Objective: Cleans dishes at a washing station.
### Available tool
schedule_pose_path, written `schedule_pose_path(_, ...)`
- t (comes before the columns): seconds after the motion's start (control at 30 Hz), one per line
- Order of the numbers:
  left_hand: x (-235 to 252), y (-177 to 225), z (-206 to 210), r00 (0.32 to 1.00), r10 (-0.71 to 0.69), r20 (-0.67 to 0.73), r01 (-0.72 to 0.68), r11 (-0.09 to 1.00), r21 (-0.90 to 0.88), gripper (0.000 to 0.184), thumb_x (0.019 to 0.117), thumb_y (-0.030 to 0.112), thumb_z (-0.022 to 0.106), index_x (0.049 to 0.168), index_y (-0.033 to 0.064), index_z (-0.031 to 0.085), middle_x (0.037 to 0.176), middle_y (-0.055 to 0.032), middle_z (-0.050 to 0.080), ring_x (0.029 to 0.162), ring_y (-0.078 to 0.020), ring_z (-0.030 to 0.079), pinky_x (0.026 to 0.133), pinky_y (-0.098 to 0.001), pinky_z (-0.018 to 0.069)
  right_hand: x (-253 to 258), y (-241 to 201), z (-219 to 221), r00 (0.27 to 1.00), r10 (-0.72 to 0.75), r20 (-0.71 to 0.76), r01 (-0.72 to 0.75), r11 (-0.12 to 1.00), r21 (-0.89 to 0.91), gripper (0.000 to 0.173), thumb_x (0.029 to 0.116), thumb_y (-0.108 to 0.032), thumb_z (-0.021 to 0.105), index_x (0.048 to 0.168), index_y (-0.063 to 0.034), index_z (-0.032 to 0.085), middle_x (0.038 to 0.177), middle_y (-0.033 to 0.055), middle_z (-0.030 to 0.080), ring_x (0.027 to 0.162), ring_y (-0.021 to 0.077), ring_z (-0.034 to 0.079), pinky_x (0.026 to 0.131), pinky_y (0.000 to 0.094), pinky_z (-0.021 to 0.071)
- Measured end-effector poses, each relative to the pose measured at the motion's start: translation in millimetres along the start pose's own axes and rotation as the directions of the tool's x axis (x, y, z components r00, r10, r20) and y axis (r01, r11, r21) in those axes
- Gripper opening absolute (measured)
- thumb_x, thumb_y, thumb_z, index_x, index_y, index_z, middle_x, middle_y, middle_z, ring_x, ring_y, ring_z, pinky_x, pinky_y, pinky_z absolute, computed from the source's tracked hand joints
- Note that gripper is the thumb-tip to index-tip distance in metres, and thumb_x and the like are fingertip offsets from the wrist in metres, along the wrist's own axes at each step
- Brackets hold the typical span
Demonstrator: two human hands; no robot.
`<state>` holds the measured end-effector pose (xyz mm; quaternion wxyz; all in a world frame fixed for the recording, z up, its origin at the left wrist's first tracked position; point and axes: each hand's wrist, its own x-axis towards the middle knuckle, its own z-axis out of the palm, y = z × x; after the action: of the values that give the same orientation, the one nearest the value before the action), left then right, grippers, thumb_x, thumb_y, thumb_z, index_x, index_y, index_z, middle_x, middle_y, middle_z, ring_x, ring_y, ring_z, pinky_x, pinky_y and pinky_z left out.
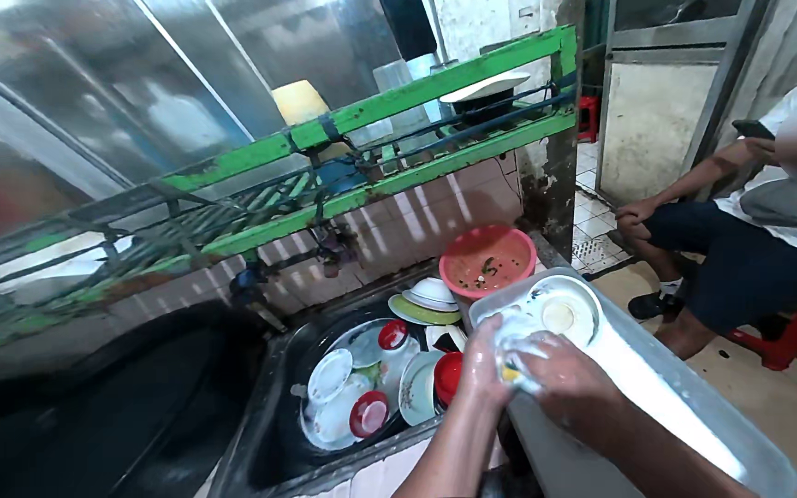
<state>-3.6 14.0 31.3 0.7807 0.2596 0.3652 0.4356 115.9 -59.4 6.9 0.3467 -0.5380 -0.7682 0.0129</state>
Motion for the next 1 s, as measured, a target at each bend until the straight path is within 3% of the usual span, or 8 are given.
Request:
schedule_pose_path(0.13,12,49,-74,0.937,0.325,-0.127,-0.305,0.94,0.153,0.033,0.1087,0.021,0.039,0.12,0.0003,0.062,0.1,-0.0154,0.07,0.089,-0.025,0.07,0.079,-0.0447,0.0603,-30,19,-5,0.999,-0.004,-0.04,0.006,0.998,0.058,0.024,0.0984,-0.028,0.062,0.112,-0.013,0.075,0.113,0.005,0.076,0.111,0.0259,0.07,0.093,0.0468,0.0587)
schedule_pose_path(0.27,22,98,-177,0.661,0.658,-0.361,-0.232,0.637,0.735,0.031,0.1072,0.021,0.049,0.112,-0.0054,0.066,0.087,-0.0138,0.066,0.073,-0.0189,0.062,0.067,-0.039,0.055,-69,40,-49,0.963,0.265,-0.042,-0.26,0.959,0.11,0.034,0.0893,-0.011,0.066,0.122,-0.0045,0.073,0.123,0.0153,0.072,0.118,0.0388,0.066,0.1,0.0586,0.0525)
schedule_pose_path(0.37,18,104,-188,0.667,0.685,-0.293,-0.113,0.481,0.869,0.037,0.1091,0.019,0.044,0.132,-0.0035,0.062,0.127,-0.023,0.065,0.115,-0.0303,0.062,0.099,-0.0506,0.0493,-84,43,-60,0.89,0.418,-0.182,-0.389,0.904,0.177,0.032,0.0948,-0.02,0.064,0.117,0.0014,0.074,0.12,0.0189,0.073,0.116,0.0369,0.068,0.104,0.0531,0.05)
schedule_pose_path(0.53,-13,19,-43,0.961,0.151,0.233,-0.252,0.123,0.96,0.045,0.1087,0.017,0.044,0.148,-0.0036,0.049,0.15,-0.0227,0.052,0.141,-0.0303,0.049,0.119,-0.0445,0.0369,-101,51,-58,0.838,0.507,-0.203,-0.462,0.856,0.23,0.038,0.094,-0.021,0.065,0.123,0.0033,0.071,0.119,0.0226,0.072,0.112,0.0346,0.07,0.1,0.0522,0.0539)
schedule_pose_path(0.6,-25,-38,-11,0.812,-0.202,0.548,-0.554,0.031,0.832,0.05,0.1063,0.025,0.053,0.141,-0.0107,0.053,0.15,-0.0283,0.05,0.145,-0.0345,0.044,0.122,-0.0426,0.0319,-100,52,-57,0.825,0.52,-0.224,-0.475,0.851,0.225,0.038,0.0939,-0.023,0.065,0.121,0.0036,0.071,0.116,0.0231,0.073,0.109,0.0354,0.071,0.098,0.053,0.054)
schedule_pose_path(0.7,-32,-78,24,0.739,-0.595,0.314,-0.568,-0.3,0.767,0.076,0.1023,0.05,0.055,0.154,-0.0036,0.039,0.163,-0.0256,0.03,0.154,-0.0403,0.025,0.124,-0.0553,0.0232,-101,54,-53,0.814,0.523,-0.253,-0.485,0.851,0.201,0.041,0.0941,-0.029,0.063,0.12,0.0011,0.072,0.116,0.0207,0.074,0.11,0.0345,0.071,0.099,0.0536,0.0539)
schedule_pose_path(0.87,-36,-91,19,0.8,-0.475,0.366,-0.561,-0.376,0.738,0.036,0.1024,0.014,0.053,0.133,-0.0045,0.06,0.137,-0.0252,0.059,0.13,-0.041,0.056,0.106,-0.0556,0.0472,-101,54,-55,0.796,0.578,-0.181,-0.556,0.816,0.159,0.044,0.0927,-0.035,0.065,0.12,-0.0021,0.074,0.113,0.0184,0.075,0.108,0.0347,0.071,0.097,0.0578,0.0536)
schedule_pose_path(1.0,-6,-93,6,0.806,-0.285,0.519,-0.586,-0.256,0.769,0.028,0.098,0.018,0.06,0.115,-0.0019,0.07,0.122,-0.0229,0.067,0.123,-0.0374,0.061,0.105,-0.0538,0.0488,-95,50,-61,0.761,0.641,-0.096,-0.623,0.765,0.162,0.044,0.0934,-0.036,0.065,0.124,-0.0039,0.072,0.119,0.0182,0.073,0.114,0.0349,0.069,0.101,0.0575,0.0517)
